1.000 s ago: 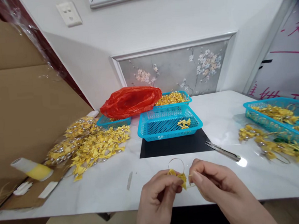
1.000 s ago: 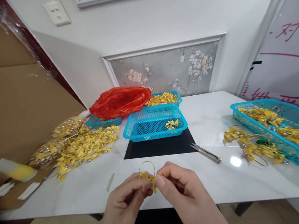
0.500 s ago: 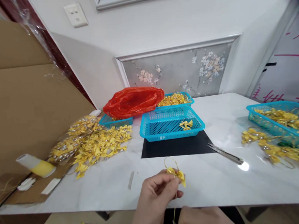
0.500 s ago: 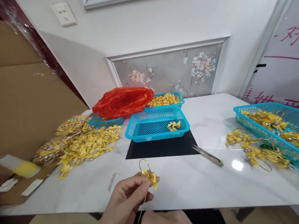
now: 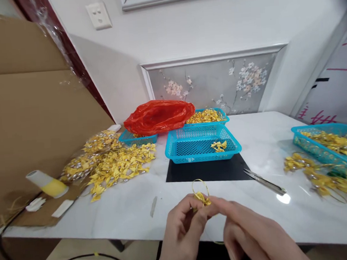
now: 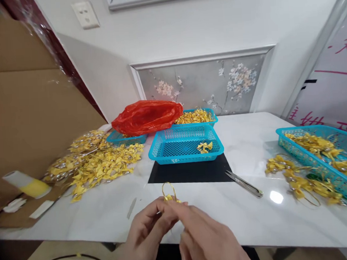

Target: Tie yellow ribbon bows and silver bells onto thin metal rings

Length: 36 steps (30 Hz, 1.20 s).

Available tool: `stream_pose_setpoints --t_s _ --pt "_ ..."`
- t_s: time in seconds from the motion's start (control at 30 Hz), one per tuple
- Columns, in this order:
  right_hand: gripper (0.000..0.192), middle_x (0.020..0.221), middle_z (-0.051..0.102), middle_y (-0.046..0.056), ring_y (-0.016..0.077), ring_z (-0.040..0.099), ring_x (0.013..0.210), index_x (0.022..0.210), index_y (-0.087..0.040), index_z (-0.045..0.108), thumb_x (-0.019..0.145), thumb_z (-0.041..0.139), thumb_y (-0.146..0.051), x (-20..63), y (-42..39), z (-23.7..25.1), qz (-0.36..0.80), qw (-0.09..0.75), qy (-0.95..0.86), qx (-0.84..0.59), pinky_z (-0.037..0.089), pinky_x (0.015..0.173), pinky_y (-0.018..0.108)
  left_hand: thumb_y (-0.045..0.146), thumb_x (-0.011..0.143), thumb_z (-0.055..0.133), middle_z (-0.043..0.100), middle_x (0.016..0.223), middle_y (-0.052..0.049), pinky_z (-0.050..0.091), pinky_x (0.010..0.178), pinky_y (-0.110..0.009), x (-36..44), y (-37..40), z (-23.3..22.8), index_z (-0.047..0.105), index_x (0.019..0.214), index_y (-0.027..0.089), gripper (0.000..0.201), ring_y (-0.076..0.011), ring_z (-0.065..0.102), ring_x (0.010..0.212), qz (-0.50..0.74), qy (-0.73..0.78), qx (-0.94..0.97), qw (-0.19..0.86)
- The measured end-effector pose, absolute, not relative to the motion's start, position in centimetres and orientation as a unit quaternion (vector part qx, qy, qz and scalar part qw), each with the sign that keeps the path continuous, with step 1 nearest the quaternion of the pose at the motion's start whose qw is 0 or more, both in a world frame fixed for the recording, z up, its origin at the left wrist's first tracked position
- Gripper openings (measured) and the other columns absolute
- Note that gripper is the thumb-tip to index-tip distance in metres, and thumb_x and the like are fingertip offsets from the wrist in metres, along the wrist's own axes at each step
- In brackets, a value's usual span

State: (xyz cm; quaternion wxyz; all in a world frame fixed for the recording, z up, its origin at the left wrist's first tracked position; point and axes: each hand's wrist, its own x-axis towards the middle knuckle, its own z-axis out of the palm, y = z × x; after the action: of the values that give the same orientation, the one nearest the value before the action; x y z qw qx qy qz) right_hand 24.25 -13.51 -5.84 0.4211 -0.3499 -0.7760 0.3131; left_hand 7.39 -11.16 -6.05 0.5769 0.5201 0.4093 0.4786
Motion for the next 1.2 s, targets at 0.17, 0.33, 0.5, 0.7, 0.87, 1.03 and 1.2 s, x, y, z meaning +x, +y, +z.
stream_pose_setpoints --t_s 0.17,0.33,0.5,0.7,0.87,1.03,1.2 --pt "0.028 0.069 0.065 -0.004 0.0100 0.062 0.053 0.129 -0.028 0.043 0.105 0.030 -0.026 22.2 -12.2 -7.6 0.294 0.543 -0.687 -0.384 0.054 0.056 0.018 0.034 0.090 0.062 0.062 0.077 -0.002 0.044 0.074 -0.029 7.3 -11.2 -6.2 0.065 0.075 0.017 0.022 -0.0181 0.055 0.077 0.486 0.385 0.529 0.580" --pt "0.016 0.078 0.066 0.001 0.0107 0.066 0.067 0.097 -0.023 0.056 0.098 0.043 -0.015 22.3 -11.9 -7.6 0.207 0.543 -0.713 -0.392 0.055 0.061 0.017 0.032 0.089 0.062 0.056 0.070 0.000 0.039 0.064 -0.024 7.3 -11.1 -6.5 0.058 0.066 0.019 0.027 -0.0147 0.048 0.068 0.511 0.371 0.520 0.575" --pt "0.021 0.083 0.059 0.003 0.0113 0.064 0.068 0.096 -0.022 0.066 0.093 0.050 -0.009 22.9 -11.4 -7.9 0.101 0.526 -0.754 -0.380 0.053 0.056 0.017 0.030 0.088 0.063 0.054 0.073 0.000 0.038 0.064 -0.024 7.2 -11.1 -7.0 0.058 0.068 0.018 0.024 -0.0149 0.045 0.070 0.499 0.380 0.532 0.568" --pt "0.029 0.083 0.060 0.006 0.0129 0.062 0.070 0.109 -0.019 0.066 0.094 0.046 -0.005 22.6 -11.8 -8.8 0.017 0.510 -0.759 -0.406 0.054 0.060 0.021 0.036 0.090 0.062 0.052 0.070 0.000 0.041 0.064 -0.025 6.8 -11.3 -7.8 0.059 0.069 0.018 0.027 -0.0149 0.045 0.069 0.502 0.368 0.521 0.584" --pt "0.028 0.077 0.062 0.007 0.0138 0.060 0.067 0.106 -0.016 0.067 0.092 0.046 -0.002 22.8 -12.1 -8.2 -0.075 0.457 -0.784 -0.414 0.050 0.055 0.022 0.041 0.085 0.067 0.050 0.065 0.003 0.050 0.076 -0.028 6.8 -11.6 -7.1 0.056 0.066 0.018 0.032 -0.0131 0.045 0.065 0.497 0.397 0.498 0.590" --pt "0.034 0.074 0.060 0.006 0.0142 0.059 0.065 0.104 -0.015 0.069 0.091 0.041 0.000 23.1 -12.1 -7.4 -0.094 0.425 -0.796 -0.420 0.045 0.051 0.022 0.039 0.086 0.067 0.057 0.072 0.000 0.054 0.084 -0.035 7.0 -11.6 -6.8 0.056 0.067 0.018 0.030 -0.0162 0.054 0.076 0.517 0.373 0.452 0.624" --pt "0.035 0.077 0.061 0.006 0.0133 0.058 0.065 0.107 -0.018 0.068 0.092 0.040 -0.002 23.0 -11.9 -8.0 -0.075 0.435 -0.794 -0.418 0.045 0.051 0.020 0.039 0.088 0.066 0.059 0.074 0.001 0.056 0.085 -0.037 7.2 -11.5 -7.0 0.058 0.070 0.018 0.028 -0.0154 0.056 0.076 0.521 0.375 0.418 0.643"
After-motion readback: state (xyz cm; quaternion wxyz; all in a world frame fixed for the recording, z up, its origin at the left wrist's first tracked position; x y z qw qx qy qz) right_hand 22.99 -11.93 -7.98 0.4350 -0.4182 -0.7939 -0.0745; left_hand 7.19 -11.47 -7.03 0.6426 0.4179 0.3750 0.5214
